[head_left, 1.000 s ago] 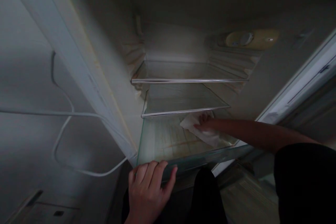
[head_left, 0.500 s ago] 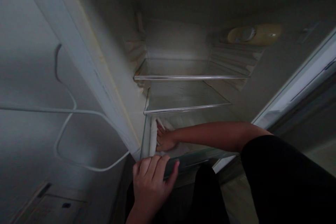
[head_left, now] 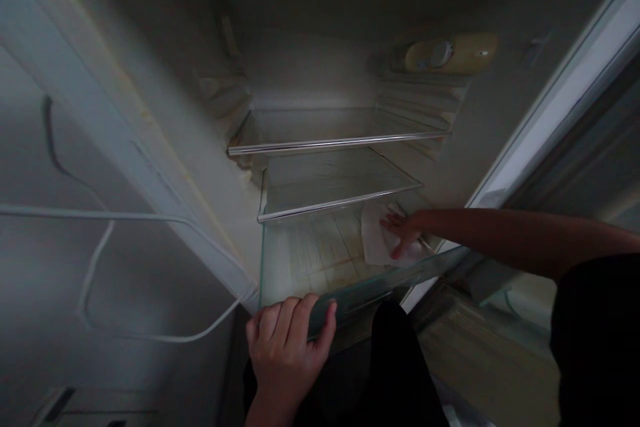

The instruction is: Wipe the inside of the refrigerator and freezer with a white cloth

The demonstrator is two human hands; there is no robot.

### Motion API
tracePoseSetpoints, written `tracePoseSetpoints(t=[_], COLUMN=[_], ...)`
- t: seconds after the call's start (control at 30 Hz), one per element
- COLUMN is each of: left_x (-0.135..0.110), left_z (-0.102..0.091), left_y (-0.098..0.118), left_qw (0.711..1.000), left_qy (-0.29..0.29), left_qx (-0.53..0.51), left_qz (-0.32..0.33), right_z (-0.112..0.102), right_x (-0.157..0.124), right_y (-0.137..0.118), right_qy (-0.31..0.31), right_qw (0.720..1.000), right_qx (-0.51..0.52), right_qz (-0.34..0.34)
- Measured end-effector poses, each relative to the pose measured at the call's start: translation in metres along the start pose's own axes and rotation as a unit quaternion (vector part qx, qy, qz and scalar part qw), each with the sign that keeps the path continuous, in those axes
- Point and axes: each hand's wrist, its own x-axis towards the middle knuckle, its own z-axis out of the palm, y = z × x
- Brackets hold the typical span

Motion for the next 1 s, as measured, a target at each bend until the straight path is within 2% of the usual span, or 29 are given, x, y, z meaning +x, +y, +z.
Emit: tracePoseSetpoints(t=[0.1, 0.17, 0.23, 0.3, 0.4, 0.57, 0.6, 0.67, 0.77, 0.83, 0.93, 1.0], left_x=[-0.001, -0.001, -0.001, 0.001, 0.002, 0.001, 0.0, -0.002, -0.003, -0.003, -0.001, 0.0], left_z=[0.0, 0.0, 0.0, -0.001, 0.0, 0.002, 0.003, 0.004, 0.004, 0.003, 0.001, -0.001], left_y=[-0.001, 0.0, 0.001, 0.003, 0.006, 0.007, 0.008, 0.008, 0.01, 0.012, 0.012, 0.011], left_qw=[1.0, 1.0, 1.0, 1.0, 1.0, 0.999, 0.999, 0.998, 0.998, 0.997, 0.997, 0.998], left_qy=[-0.002, -0.004, -0.005, -0.001, 0.004, 0.01, 0.01, 0.009, 0.003, 0.002, -0.002, -0.003], left_qx=[0.001, 0.0, -0.003, -0.004, -0.012, -0.019, -0.018, -0.018, -0.024, -0.026, -0.02, -0.016], left_qz=[0.001, -0.003, -0.006, -0.012, -0.028, -0.044, -0.046, -0.052, -0.063, -0.073, -0.071, -0.061], right_z=[0.012, 0.02, 0.025, 0.028, 0.03, 0.044, 0.049, 0.06, 0.077, 0.086, 0.09, 0.085], right_x=[-0.002, 0.0, 0.003, 0.005, 0.01, 0.024, 0.027, 0.03, 0.033, 0.035, 0.039, 0.039], right_y=[-0.014, -0.031, -0.051, -0.07, -0.102, -0.164, -0.178, -0.207, -0.247, -0.265, -0.271, -0.26], right_qy=[0.011, 0.03, 0.052, 0.049, 0.056, 0.14, 0.156, 0.181, 0.21, 0.222, 0.222, 0.198], right_qw=[0.999, 0.999, 0.997, 0.983, 0.927, 0.839, 0.832, 0.84, 0.883, 0.903, 0.91, 0.9], right_qx=[-0.003, -0.005, -0.016, -0.056, -0.139, -0.181, -0.183, -0.179, -0.139, -0.114, -0.1, -0.113], right_qz=[0.03, 0.015, -0.048, -0.166, -0.345, -0.493, -0.5, -0.479, -0.396, -0.35, -0.335, -0.372])
